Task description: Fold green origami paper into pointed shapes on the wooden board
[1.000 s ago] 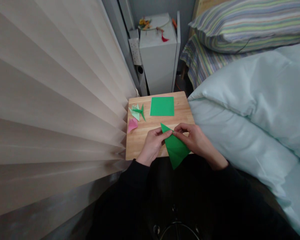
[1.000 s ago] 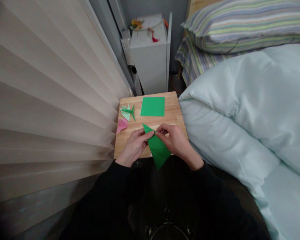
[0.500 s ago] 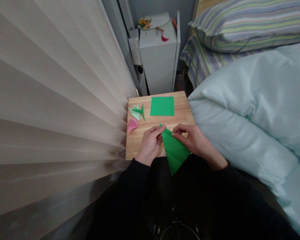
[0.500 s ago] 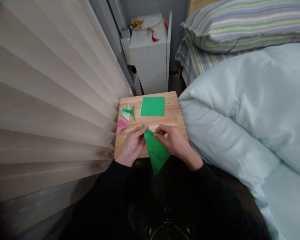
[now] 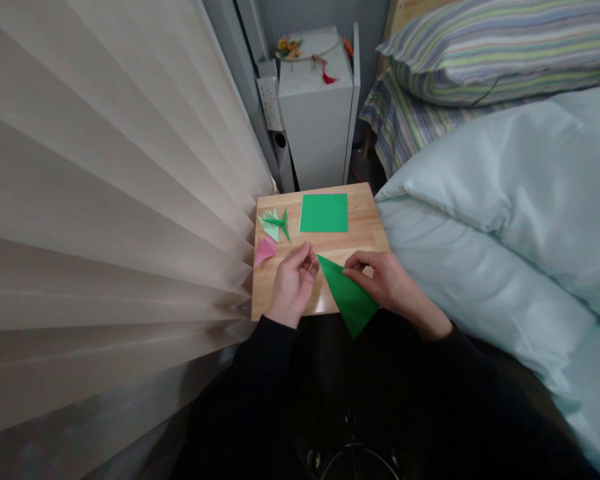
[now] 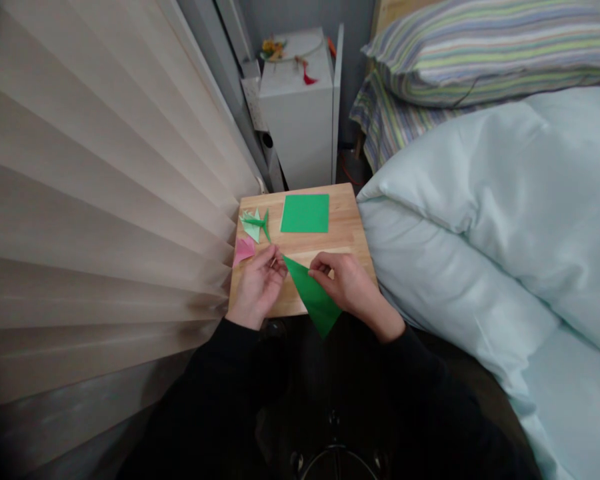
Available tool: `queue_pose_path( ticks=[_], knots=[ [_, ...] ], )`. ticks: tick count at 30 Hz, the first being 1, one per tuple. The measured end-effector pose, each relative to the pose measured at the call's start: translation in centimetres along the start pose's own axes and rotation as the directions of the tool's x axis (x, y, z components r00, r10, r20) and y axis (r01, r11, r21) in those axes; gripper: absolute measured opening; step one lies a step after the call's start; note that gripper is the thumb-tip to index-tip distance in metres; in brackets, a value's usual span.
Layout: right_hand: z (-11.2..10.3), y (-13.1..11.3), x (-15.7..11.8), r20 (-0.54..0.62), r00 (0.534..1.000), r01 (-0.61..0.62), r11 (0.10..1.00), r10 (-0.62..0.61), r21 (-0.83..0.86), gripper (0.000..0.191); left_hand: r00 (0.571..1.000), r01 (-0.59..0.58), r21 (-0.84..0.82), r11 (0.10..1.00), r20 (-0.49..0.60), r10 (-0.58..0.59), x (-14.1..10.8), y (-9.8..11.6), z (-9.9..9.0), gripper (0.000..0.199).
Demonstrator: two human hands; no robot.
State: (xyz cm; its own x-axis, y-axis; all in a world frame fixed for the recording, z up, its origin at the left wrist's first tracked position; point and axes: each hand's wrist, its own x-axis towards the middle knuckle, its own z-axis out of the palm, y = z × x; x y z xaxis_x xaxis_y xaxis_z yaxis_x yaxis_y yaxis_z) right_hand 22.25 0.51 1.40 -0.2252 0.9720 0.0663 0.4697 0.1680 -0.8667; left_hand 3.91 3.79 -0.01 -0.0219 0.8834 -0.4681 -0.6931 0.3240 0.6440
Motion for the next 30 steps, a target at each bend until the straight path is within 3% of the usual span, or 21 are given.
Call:
queue_pose_path(
  ticks=[4, 8, 16, 21, 30],
  knots=[
    [-0.1, 0.0, 0.0, -0.044, 0.999, 0.008, 1.000, -0.008, 0.003, 0.013, 0.991, -0.115, 0.128, 0.985, 0.082, 0.105, -0.1, 0.3, -0.2, 0.019],
    [-0.2, -0.3, 0.1, -0.098, 0.995, 0.010, 1.000, -0.007, 0.029, 0.013, 0.967, -0.155, 0.293, 0.943, 0.239, 0.084, -0.5, -0.8, -0.1, 0.024],
    [-0.3, -0.2, 0.2, -0.073, 0.997, 0.001, 0.998, 0.003, 0.059, 0.013, 0.921, -0.349, 0.490, 0.799, 0.336, 0.196, 0.2, -0.8, -0.9, 0.015],
    [0.0, -0.2, 0.2, -0.172, 0.984, 0.079, 0.986, -0.054, 0.144, 0.009, 0.857, -0.464, 0.585, 0.665, 0.485, 0.172, -0.5, -0.4, -0.5, 0.013],
    [0.0, -0.5, 0.1, -0.168, 0.981, 0.134, 0.973, -0.103, 0.188, 0.005, 0.829, -0.490, 0.609, 0.623, 0.547, 0.117, -1.0, -0.6, -0.2, 0.014]
  ],
)
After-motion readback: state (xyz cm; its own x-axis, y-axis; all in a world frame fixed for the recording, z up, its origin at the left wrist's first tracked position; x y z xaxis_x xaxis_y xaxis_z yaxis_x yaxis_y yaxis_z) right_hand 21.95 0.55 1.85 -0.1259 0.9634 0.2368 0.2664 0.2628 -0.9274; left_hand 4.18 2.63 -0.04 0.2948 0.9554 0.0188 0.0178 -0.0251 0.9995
